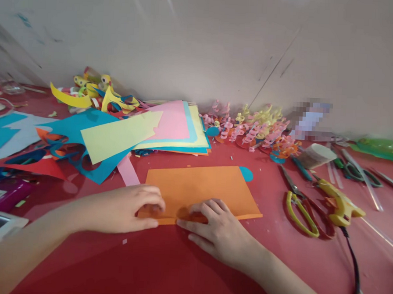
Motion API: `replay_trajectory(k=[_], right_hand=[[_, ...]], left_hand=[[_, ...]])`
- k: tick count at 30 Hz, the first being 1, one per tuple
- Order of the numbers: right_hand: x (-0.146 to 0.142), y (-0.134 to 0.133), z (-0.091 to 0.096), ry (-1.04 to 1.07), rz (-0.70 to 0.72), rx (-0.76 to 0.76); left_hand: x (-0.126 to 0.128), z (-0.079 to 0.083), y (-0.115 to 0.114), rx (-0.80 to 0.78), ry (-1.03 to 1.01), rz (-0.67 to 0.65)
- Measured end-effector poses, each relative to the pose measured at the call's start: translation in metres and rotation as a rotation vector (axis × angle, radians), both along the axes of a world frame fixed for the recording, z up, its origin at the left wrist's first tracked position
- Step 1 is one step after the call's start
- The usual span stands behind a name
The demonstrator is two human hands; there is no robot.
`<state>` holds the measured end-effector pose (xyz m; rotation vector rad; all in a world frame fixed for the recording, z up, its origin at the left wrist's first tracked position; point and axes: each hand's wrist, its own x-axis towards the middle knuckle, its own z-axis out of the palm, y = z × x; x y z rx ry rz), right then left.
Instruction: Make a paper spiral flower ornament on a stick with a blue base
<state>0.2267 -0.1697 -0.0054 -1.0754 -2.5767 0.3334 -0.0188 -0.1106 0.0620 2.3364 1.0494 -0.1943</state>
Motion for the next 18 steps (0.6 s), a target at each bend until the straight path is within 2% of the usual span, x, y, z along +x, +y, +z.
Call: replay_trajectory(k=[2, 4, 8, 11, 14, 18], right_hand=[[0.003, 0.000, 0.000, 0.017, 0.006, -0.022], [0.005, 0.000, 0.000, 0.034, 0.015, -0.051], [0.010, 0.002, -0.001, 0.037, 0.021, -0.054], [0.012, 0.006, -0.002, 0.044, -0.045, -0.051], [0.015, 0.010, -0.003, 0.078, -0.164, -0.113], [0.016, 0.013, -0.004, 0.124, -0.227, -0.201]], left_hand=[[0.014, -0.008, -0.002, -0.043, -0.063, -0.007], [0.024, -0.020, -0.004, -0.006, -0.094, -0.001], [0.030, -0.033, -0.006, 0.050, -0.122, 0.011], [0.028, -0.034, -0.007, 0.059, -0.130, 0.016], [0.024, -0.034, -0.006, 0.046, -0.143, 0.000], [0.017, -0.027, -0.005, -0.067, -0.157, -0.027]])
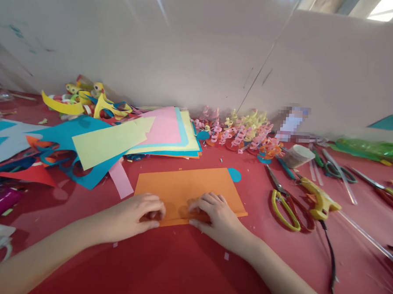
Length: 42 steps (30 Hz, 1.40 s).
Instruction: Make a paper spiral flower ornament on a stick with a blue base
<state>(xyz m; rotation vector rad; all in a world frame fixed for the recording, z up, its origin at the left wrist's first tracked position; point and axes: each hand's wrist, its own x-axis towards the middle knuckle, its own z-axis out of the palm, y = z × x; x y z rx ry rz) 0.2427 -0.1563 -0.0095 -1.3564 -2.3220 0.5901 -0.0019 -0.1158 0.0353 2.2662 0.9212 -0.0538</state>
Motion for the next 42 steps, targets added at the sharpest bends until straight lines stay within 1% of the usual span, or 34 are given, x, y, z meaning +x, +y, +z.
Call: replay_trajectory(k=[2, 5, 7, 11, 13, 15, 17, 19, 21, 22, 23, 24, 25, 26, 27, 28, 29, 31, 32, 33, 34, 35, 36, 37, 38, 40, 42], right_hand=[[0.002, 0.000, 0.000, 0.028, 0.006, -0.026], [0.007, 0.001, 0.002, 0.073, 0.032, -0.064], [0.011, 0.002, 0.003, 0.106, 0.052, -0.076], [0.012, 0.003, 0.002, 0.113, 0.065, -0.061], [0.009, 0.002, 0.002, 0.089, 0.056, -0.042], [0.007, 0.001, 0.005, 0.100, 0.047, -0.035], [0.006, -0.001, 0.013, 0.211, 0.033, -0.066], [0.007, -0.003, 0.024, 0.408, 0.003, -0.147], [0.009, -0.004, 0.035, 0.649, -0.033, -0.261], [0.010, -0.004, 0.039, 0.780, -0.058, -0.318], [0.011, -0.003, 0.042, 0.922, -0.093, -0.369], [0.012, -0.001, 0.044, 1.071, -0.135, -0.422], [0.012, 0.001, 0.045, 1.217, -0.184, -0.475], [0.013, 0.004, 0.045, 1.345, -0.239, -0.524], [0.013, 0.007, 0.044, 1.448, -0.299, -0.567], [0.014, 0.010, 0.042, 1.520, -0.359, -0.598], [0.014, 0.013, 0.040, 1.564, -0.417, -0.612], [0.016, 0.019, 0.033, 1.574, -0.517, -0.585], [0.016, 0.022, 0.028, 1.541, -0.556, -0.555], [0.017, 0.025, 0.022, 1.484, -0.592, -0.516], [0.018, 0.028, 0.016, 1.405, -0.626, -0.463], [0.018, 0.031, 0.009, 1.320, -0.658, -0.395], [0.019, 0.034, 0.002, 1.237, -0.675, -0.316], [0.019, 0.036, -0.004, 1.166, -0.674, -0.241], [0.019, 0.037, -0.010, 1.106, -0.662, -0.180], [0.019, 0.039, -0.017, 1.008, -0.623, -0.108], [0.018, 0.038, -0.018, 0.940, -0.614, -0.083]], left_hand=[[-0.005, 0.007, 0.002, -0.062, 0.008, -0.026], [-0.014, 0.016, 0.005, -0.111, 0.044, -0.057], [-0.018, 0.019, 0.006, -0.119, 0.091, -0.037], [-0.020, 0.019, 0.002, -0.052, 0.215, 0.051], [-0.017, 0.022, 0.000, 0.007, 0.242, 0.029], [-0.016, 0.031, 0.001, 0.037, 0.238, -0.012], [-0.021, 0.047, 0.009, 0.011, 0.193, -0.011], [-0.031, 0.066, 0.024, -0.060, 0.070, 0.039], [-0.040, 0.080, 0.041, -0.144, -0.188, 0.120], [-0.041, 0.085, 0.048, -0.192, -0.437, 0.198], [-0.039, 0.087, 0.055, -0.226, -0.760, 0.343], [-0.034, 0.088, 0.059, -0.288, -0.985, 0.531], [-0.025, 0.086, 0.062, -0.356, -1.096, 0.722], [-0.014, 0.083, 0.063, -0.429, -1.149, 0.876], [-0.001, 0.079, 0.063, -0.498, -1.172, 0.985], [0.012, 0.074, 0.062, -0.578, -1.167, 1.043], [0.023, 0.068, 0.060, -0.642, -1.132, 1.027], [0.040, 0.055, 0.056, -0.778, -1.045, 0.990], [0.046, 0.047, 0.053, -0.919, -1.011, 0.925], [0.049, 0.038, 0.051, -0.972, -1.048, 0.899], [0.052, 0.029, 0.048, -1.023, -1.085, 0.835], [0.054, 0.020, 0.045, -1.028, -1.116, 0.799], [0.056, 0.011, 0.043, -0.990, -1.134, 0.780], [0.057, 0.003, 0.040, -0.922, -1.111, 0.811], [0.059, -0.004, 0.038, -0.859, -1.047, 0.851], [0.061, -0.014, 0.035, -0.738, -0.939, 0.910], [0.062, -0.018, 0.034, -0.696, -0.879, 0.923]])
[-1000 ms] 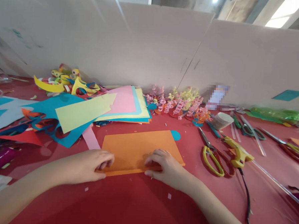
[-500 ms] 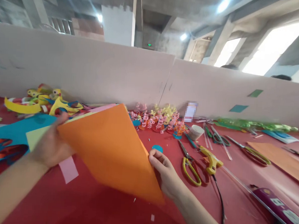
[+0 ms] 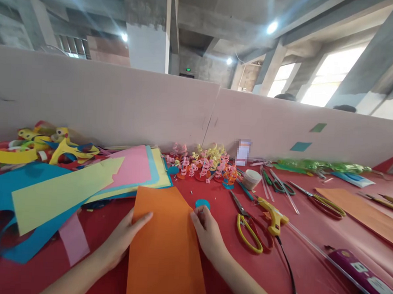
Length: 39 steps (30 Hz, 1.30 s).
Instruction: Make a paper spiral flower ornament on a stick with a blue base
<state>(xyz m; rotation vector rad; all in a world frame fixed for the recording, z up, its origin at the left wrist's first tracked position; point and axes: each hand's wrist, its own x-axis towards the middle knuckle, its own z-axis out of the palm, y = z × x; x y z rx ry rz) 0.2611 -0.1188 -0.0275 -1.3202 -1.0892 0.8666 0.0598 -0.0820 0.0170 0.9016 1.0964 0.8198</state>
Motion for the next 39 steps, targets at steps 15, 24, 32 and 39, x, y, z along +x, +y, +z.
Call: replay_trajectory(k=[15, 24, 32, 39], right_hand=[[0.009, 0.002, 0.014, 0.493, 0.045, -0.129], [0.015, 0.004, 0.017, 0.151, -0.063, 0.029], [0.027, 0.011, 0.006, 0.140, -0.189, 0.077], [0.031, 0.008, 0.009, 0.106, -0.185, 0.062]], left_hand=[[-0.008, 0.015, -0.009, -0.043, 0.012, -0.257], [-0.010, -0.003, -0.005, 0.041, 0.179, -0.160], [-0.004, 0.008, -0.011, 0.078, 0.099, -0.333], [-0.003, 0.003, -0.015, 0.097, 0.178, -0.353]])
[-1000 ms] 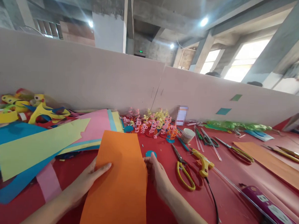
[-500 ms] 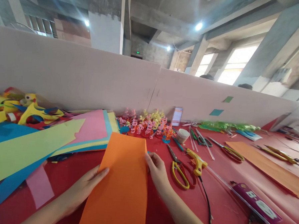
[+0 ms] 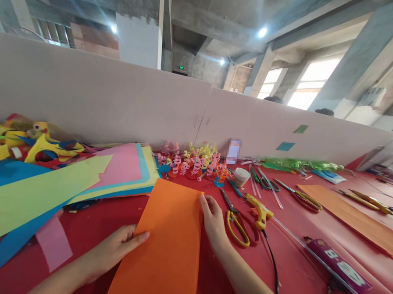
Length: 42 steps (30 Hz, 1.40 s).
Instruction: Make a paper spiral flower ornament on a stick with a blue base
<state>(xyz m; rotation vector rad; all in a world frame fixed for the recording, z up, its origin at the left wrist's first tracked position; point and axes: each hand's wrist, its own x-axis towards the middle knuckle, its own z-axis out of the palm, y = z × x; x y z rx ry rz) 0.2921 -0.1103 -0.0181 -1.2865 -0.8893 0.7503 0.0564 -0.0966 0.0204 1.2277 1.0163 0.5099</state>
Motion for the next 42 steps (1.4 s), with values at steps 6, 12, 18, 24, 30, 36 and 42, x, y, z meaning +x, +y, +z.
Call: replay_trajectory(k=[6, 12, 18, 24, 30, 36, 42], right_hand=[[-0.003, -0.004, 0.009, 0.111, -0.011, -0.030], [-0.023, -0.012, 0.012, 0.261, 0.409, -0.139], [-0.032, -0.016, 0.007, -0.086, 0.299, -0.040], [-0.028, -0.014, 0.003, -0.283, 0.191, -0.013], [-0.024, -0.012, 0.003, -0.254, 0.214, -0.049], [-0.029, -0.015, 0.001, -0.284, 0.316, -0.052], [-0.027, -0.014, 0.006, -0.562, 0.205, -0.119]], left_hand=[[-0.002, 0.000, 0.007, -0.077, -0.055, -0.001], [-0.005, 0.002, 0.020, -0.071, -0.198, 0.377], [-0.004, 0.004, 0.023, 0.061, -0.195, 0.512], [-0.006, -0.002, 0.022, 0.176, -0.135, 0.475], [-0.007, 0.000, 0.023, 0.210, -0.127, 0.430], [-0.010, 0.001, 0.029, 0.246, -0.159, 0.545], [-0.007, 0.000, 0.026, 0.167, -0.157, 0.465]])
